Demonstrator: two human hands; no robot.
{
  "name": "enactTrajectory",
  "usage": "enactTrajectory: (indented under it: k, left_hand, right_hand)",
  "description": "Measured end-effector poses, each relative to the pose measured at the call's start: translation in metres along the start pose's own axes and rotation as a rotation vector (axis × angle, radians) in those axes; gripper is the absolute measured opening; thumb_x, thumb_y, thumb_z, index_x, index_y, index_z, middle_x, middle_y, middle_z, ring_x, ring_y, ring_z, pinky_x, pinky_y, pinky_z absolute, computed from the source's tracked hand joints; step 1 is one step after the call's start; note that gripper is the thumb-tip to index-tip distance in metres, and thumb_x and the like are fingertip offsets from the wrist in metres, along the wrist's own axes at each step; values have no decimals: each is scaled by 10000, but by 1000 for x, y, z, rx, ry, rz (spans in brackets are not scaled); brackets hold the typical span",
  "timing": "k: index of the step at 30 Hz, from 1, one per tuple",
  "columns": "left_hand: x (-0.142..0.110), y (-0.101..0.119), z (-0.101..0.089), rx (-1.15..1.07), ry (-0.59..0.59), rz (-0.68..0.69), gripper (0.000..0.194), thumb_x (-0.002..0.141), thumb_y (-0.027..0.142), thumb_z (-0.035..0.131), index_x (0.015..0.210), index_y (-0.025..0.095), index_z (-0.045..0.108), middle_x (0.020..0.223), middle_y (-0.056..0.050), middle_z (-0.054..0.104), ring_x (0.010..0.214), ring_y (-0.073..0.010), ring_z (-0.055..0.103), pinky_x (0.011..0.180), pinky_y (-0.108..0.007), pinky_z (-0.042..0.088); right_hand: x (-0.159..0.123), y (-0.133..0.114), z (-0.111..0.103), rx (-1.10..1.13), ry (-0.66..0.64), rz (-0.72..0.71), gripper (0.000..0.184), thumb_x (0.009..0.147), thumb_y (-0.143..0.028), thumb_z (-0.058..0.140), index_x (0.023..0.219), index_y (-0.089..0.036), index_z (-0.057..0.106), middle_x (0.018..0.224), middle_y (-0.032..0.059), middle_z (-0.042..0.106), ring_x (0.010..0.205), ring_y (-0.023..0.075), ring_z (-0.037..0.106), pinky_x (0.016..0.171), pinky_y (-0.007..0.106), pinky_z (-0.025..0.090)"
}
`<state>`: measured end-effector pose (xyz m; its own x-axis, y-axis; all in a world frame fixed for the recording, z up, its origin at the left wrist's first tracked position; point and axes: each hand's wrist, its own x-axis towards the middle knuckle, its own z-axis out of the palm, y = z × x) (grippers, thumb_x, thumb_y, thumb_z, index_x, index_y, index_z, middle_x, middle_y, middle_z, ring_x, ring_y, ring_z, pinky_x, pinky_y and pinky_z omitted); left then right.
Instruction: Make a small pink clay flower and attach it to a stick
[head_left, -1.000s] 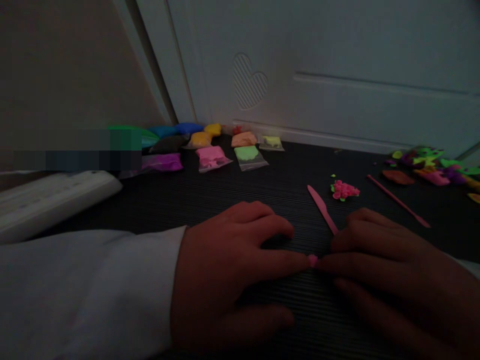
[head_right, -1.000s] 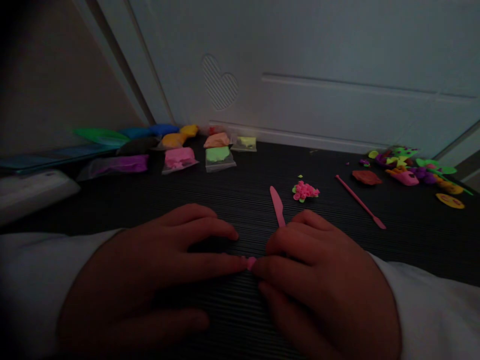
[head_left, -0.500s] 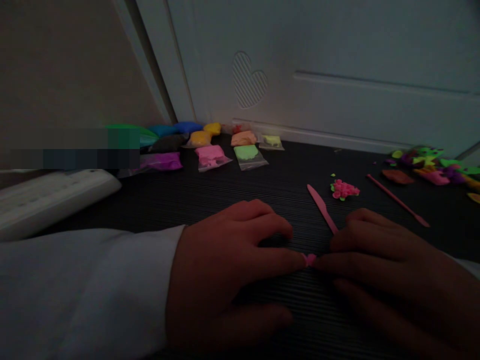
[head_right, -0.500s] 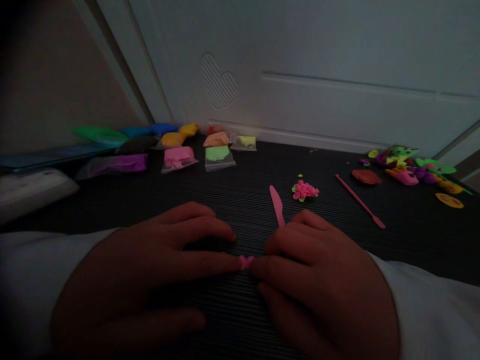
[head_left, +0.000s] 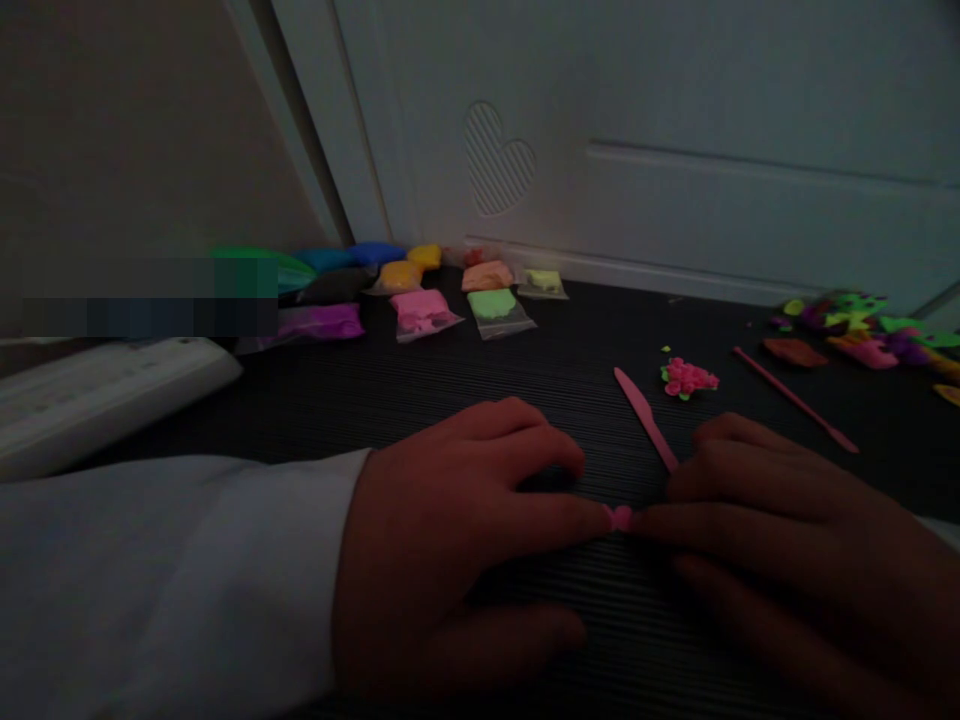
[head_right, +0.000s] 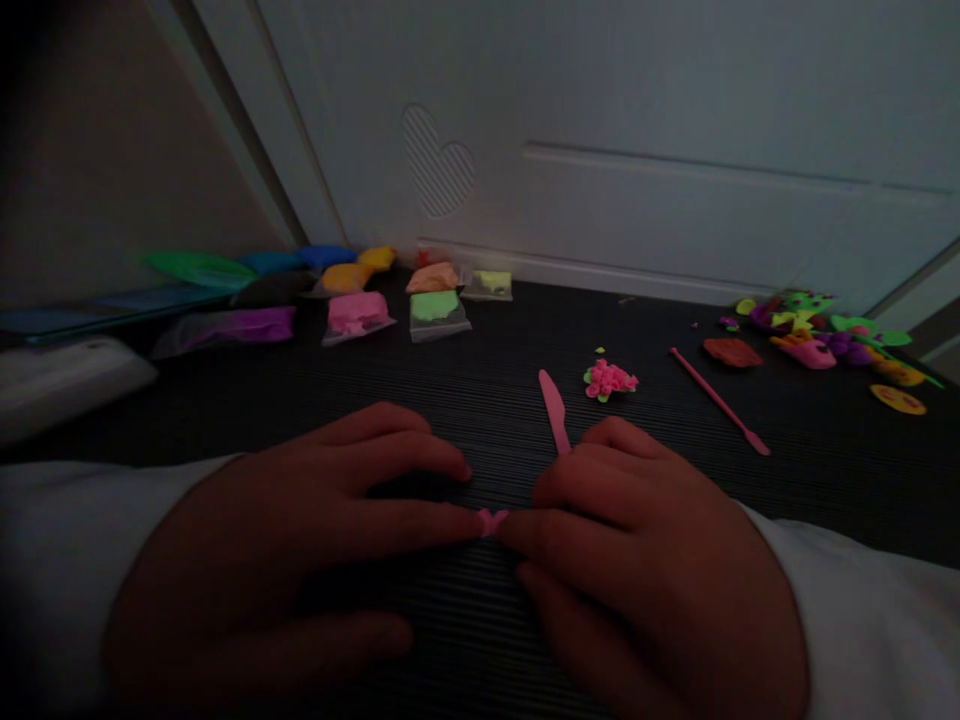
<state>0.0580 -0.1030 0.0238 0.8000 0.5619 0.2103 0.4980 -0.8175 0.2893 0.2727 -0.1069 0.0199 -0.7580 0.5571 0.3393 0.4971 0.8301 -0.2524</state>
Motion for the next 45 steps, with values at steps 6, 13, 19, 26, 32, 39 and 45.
enactTrajectory:
  k: [6,13,19,26,32,39,45]
  left_hand:
    - [0,-1,0,-15,5,11,396,632,374,536,1000,229,531,983,-54,486,862,-214,400,743,-360,347]
    - [0,-2,1,-26,19,21,390,634,378,530,991,224,534,972,-59,488,850,-215,409,736,-362,357]
    - [-1,-2,1,-11,13,20,400,635,386,526,998,218,534,988,-59,490,867,-221,402,742,-365,355]
    - [-1,-2,0,-3,12,24,400,646,382,518,1007,208,532,985,-63,492,854,-216,401,735,-363,355]
    - [-1,-2,0,-5,34,34,366,647,364,522,974,201,547,970,-63,497,846,-209,409,728,-357,361]
    - [-2,-2,-1,9,67,38,264,657,347,520,857,186,584,947,-59,502,845,-203,419,725,-347,366]
    - [-2,-2,-1,7,51,38,292,654,351,520,885,182,584,951,-63,505,844,-202,411,725,-347,363]
  right_hand:
    - [1,-1,-1,13,-15,14,225,692,-132,471,879,-197,579,709,17,508,626,119,433,588,288,310]
    - [1,-1,0,10,-15,18,231,689,-134,472,880,-205,581,720,15,509,637,124,438,579,288,307]
    - [1,-2,0,-5,-24,26,248,696,-142,468,908,-216,573,740,13,512,637,125,443,577,291,301]
    - [1,-2,0,0,-49,18,276,706,-145,456,952,-218,555,740,20,518,636,130,443,572,293,309]
    - [2,-2,1,-21,-33,4,279,703,-143,458,952,-221,556,736,21,530,636,129,461,569,282,324]
    - [2,-2,0,-15,-35,4,275,698,-153,460,946,-217,563,730,23,535,626,125,467,567,275,337]
    - [3,-2,0,-32,-35,-5,307,698,-154,468,986,-228,543,753,14,534,651,127,464,577,281,333]
